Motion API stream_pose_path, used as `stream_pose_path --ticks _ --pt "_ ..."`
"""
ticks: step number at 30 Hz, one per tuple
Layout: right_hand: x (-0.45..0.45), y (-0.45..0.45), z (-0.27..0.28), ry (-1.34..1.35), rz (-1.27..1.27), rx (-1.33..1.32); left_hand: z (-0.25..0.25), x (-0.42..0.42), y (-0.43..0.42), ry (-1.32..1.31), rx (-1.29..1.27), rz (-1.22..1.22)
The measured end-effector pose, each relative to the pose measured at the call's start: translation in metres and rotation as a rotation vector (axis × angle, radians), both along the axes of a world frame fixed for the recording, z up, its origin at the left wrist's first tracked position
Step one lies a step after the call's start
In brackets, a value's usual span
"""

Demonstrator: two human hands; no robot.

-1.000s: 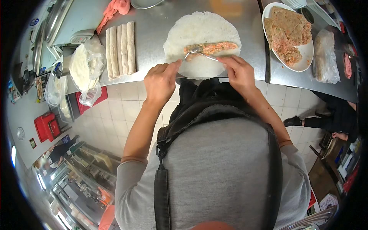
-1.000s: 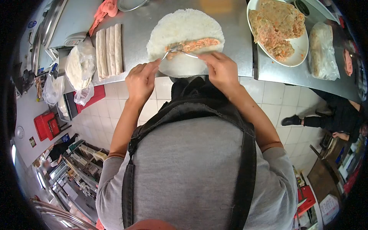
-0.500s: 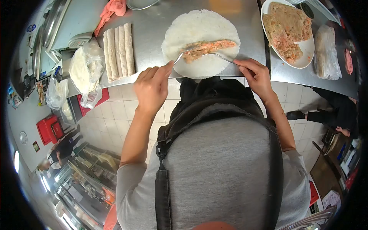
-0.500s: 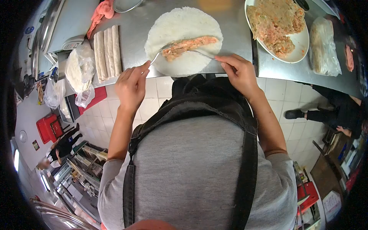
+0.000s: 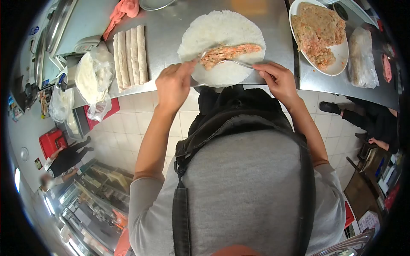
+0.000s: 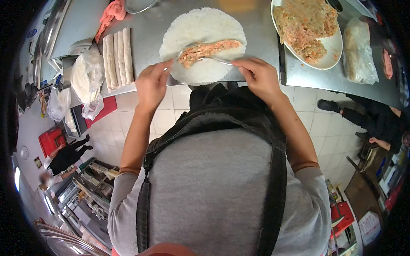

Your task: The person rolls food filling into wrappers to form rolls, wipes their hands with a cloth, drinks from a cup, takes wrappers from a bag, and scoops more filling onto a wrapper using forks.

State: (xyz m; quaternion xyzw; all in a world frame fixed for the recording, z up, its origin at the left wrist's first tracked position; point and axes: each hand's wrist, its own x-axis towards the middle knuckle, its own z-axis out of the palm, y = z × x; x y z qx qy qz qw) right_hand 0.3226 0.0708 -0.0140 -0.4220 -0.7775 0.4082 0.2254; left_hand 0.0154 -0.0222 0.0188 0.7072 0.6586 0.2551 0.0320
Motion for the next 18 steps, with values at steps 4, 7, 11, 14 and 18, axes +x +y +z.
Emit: stream_pose_path --ticks 4,7,11,14,18 --pt "0.009 0.004 -0.001 -0.038 -0.052 -0.029 -0.01 0.006 -0.019 0.001 -0.028 0.003" --pt "0.021 0.009 -0.002 0.043 -0.045 -0.081 0.004 0.009 -0.016 -0.071 -0.046 0.071" --pt "0.011 0.013 0.005 -0.076 0.012 -0.092 -0.012 0.023 -0.001 -0.037 0.066 0.006" --pt "0.021 0.02 -0.002 0.001 -0.039 -0.033 -0.008 0.026 -0.009 0.018 -0.03 0.037" --pt "0.02 0.019 0.002 0.013 -0.044 -0.161 0.004 0.03 -0.014 -0.024 0.013 -0.042"
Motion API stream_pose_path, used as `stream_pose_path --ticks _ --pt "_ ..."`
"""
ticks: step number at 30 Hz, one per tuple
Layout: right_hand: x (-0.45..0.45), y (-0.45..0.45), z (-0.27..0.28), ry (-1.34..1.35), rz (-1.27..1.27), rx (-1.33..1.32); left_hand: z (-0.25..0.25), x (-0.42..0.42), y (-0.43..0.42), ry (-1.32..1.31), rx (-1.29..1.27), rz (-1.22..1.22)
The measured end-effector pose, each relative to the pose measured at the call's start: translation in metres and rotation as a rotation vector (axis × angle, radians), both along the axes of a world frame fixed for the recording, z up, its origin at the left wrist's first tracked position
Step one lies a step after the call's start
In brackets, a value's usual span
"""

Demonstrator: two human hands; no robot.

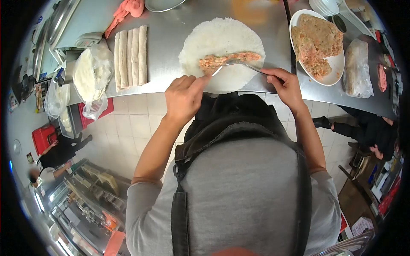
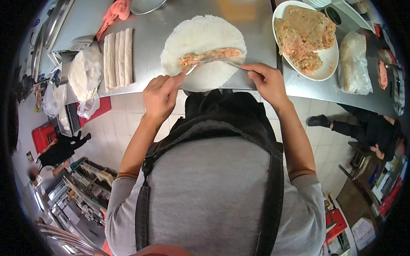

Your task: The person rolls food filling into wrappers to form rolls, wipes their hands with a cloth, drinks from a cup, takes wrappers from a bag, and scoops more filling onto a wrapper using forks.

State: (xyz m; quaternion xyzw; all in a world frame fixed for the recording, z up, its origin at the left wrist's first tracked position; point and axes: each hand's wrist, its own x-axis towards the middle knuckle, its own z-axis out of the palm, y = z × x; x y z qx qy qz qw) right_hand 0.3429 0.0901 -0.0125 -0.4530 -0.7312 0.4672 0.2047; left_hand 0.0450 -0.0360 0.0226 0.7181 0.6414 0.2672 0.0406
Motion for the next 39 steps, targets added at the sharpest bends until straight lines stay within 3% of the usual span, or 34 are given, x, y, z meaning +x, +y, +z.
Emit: stream_pose_path --ticks 3,8,12,14,18,20,24,26,28,32,35,39 --pt "0.0 -0.001 0.009 -0.04 -0.001 0.033 -0.012 -0.006 0.001 0.065 0.009 0.047" --pt "0.02 0.006 0.002 0.031 -0.034 -0.056 0.015 -0.007 -0.005 0.031 -0.079 0.13" --pt "-0.003 -0.003 0.013 -0.089 0.085 -0.013 0.0 -0.009 -0.001 0.041 -0.035 0.073" --pt "-0.005 -0.005 0.01 -0.026 -0.014 0.106 -0.003 -0.02 -0.004 0.075 -0.061 0.055" --pt "-0.004 -0.011 -0.005 0.112 -0.024 0.068 0.013 -0.03 -0.009 -0.014 -0.119 0.129" --pt "-0.02 -0.015 0.008 -0.068 0.091 0.061 0.009 -0.021 0.004 -0.063 -0.028 0.15" --pt "-0.013 -0.012 -0.006 -0.011 -0.026 0.228 -0.02 -0.009 0.001 0.146 -0.021 0.028" --pt "-0.003 -0.01 -0.007 -0.009 -0.044 0.143 -0.016 -0.015 -0.003 0.118 0.005 0.0" --pt "0.0 -0.012 -0.004 0.051 -0.014 0.148 -0.015 -0.018 -0.005 -0.026 0.027 0.125" --pt "-0.011 -0.015 0.013 -0.126 -0.045 0.224 -0.009 -0.028 -0.005 -0.028 0.014 0.133" --pt "-0.002 -0.015 0.007 0.002 0.02 0.13 -0.005 -0.046 -0.006 -0.104 0.004 0.271" --pt "-0.023 -0.022 0.015 -0.104 0.072 0.282 -0.007 -0.047 -0.008 -0.007 -0.047 0.153"
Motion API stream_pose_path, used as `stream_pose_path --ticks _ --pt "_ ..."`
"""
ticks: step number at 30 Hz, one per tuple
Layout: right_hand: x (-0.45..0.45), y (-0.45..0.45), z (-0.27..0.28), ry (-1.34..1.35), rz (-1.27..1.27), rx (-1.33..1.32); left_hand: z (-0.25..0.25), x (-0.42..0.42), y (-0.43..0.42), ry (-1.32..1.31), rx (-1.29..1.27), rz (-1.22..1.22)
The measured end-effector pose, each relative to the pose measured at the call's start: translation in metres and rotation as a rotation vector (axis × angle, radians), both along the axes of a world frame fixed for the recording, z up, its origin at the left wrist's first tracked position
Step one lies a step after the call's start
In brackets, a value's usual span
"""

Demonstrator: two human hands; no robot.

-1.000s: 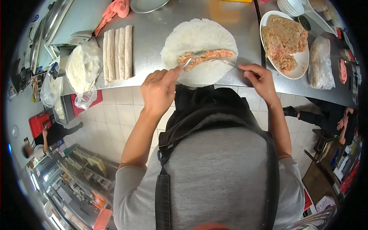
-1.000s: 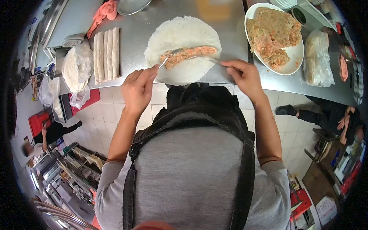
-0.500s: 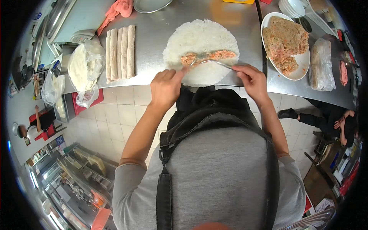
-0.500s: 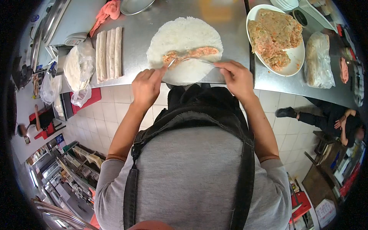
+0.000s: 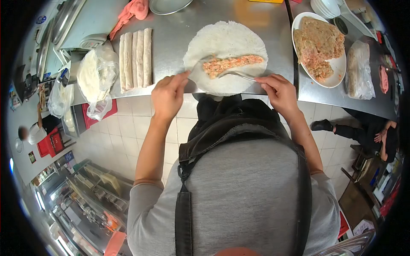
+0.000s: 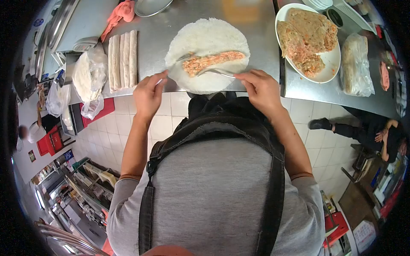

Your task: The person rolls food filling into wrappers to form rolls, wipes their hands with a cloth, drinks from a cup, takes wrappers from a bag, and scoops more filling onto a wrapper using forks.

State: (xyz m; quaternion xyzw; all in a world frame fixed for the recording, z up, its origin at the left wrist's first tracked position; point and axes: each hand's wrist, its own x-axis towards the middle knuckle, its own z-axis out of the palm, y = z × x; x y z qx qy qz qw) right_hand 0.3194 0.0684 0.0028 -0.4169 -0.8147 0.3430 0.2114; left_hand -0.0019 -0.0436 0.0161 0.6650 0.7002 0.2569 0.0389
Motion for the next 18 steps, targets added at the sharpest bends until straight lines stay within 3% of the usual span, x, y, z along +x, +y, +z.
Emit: stream_pose_path --ticks 5,11,18 --pt "-0.021 -0.009 -0.013 0.066 -0.067 0.051 -0.006 0.005 -0.01 0.004 -0.053 -0.014" --pt "-0.015 -0.016 -0.021 0.129 -0.062 -0.005 -0.003 0.001 -0.017 -0.103 -0.058 0.148" --pt "-0.058 -0.016 -0.024 0.138 -0.027 0.129 -0.002 0.006 -0.018 -0.012 -0.03 0.041"
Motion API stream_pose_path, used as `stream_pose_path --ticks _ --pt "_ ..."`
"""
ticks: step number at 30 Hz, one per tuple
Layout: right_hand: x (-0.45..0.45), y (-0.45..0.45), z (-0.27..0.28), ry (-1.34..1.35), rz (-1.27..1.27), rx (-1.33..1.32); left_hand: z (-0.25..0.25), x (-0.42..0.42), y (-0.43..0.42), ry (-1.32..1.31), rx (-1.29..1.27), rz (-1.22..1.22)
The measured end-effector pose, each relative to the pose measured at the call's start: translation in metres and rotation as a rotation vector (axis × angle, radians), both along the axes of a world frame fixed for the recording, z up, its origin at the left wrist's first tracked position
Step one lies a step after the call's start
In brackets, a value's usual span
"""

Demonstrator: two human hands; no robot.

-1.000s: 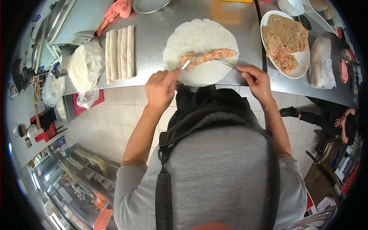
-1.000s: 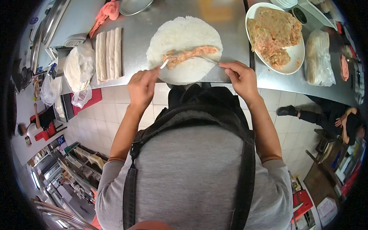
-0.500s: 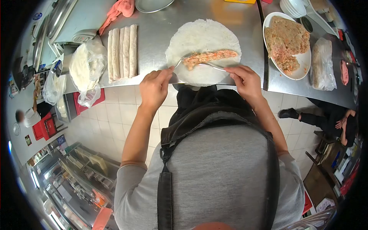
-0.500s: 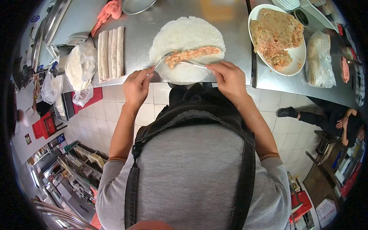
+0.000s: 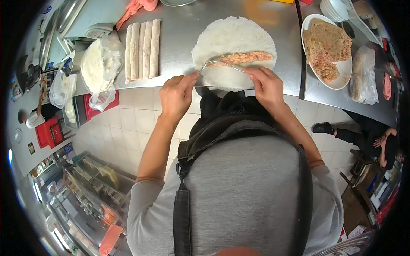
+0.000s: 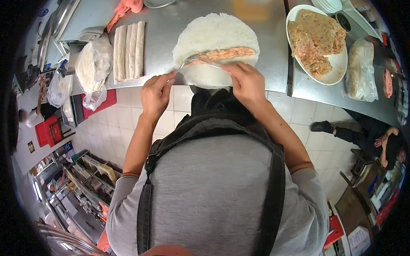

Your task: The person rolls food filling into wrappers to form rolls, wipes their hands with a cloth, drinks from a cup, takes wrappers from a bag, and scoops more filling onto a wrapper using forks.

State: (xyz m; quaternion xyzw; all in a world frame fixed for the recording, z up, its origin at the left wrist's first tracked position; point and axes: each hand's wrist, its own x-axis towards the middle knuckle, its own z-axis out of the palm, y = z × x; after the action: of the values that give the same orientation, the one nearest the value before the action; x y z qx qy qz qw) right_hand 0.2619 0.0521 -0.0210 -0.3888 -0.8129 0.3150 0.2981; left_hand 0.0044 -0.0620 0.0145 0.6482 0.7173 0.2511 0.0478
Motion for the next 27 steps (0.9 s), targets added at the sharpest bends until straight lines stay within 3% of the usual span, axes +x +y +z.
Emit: stream_pose_path --ticks 15,21,23,25,27 --pt "0.044 0.007 0.019 -0.054 0.025 -0.2 0.021 -0.012 -0.006 0.071 0.052 -0.047" --pt "0.039 0.006 0.011 -0.09 0.03 -0.024 0.01 -0.025 -0.012 0.067 0.063 -0.138" --pt "0.038 0.004 0.014 -0.038 0.048 -0.135 0.03 -0.023 -0.011 -0.065 0.037 -0.021" --pt "0.034 0.002 0.009 -0.064 0.061 -0.075 0.034 -0.018 -0.003 -0.049 -0.033 0.041" --pt "0.033 0.009 0.004 -0.092 0.074 -0.002 0.014 -0.017 0.016 0.021 0.126 -0.003"
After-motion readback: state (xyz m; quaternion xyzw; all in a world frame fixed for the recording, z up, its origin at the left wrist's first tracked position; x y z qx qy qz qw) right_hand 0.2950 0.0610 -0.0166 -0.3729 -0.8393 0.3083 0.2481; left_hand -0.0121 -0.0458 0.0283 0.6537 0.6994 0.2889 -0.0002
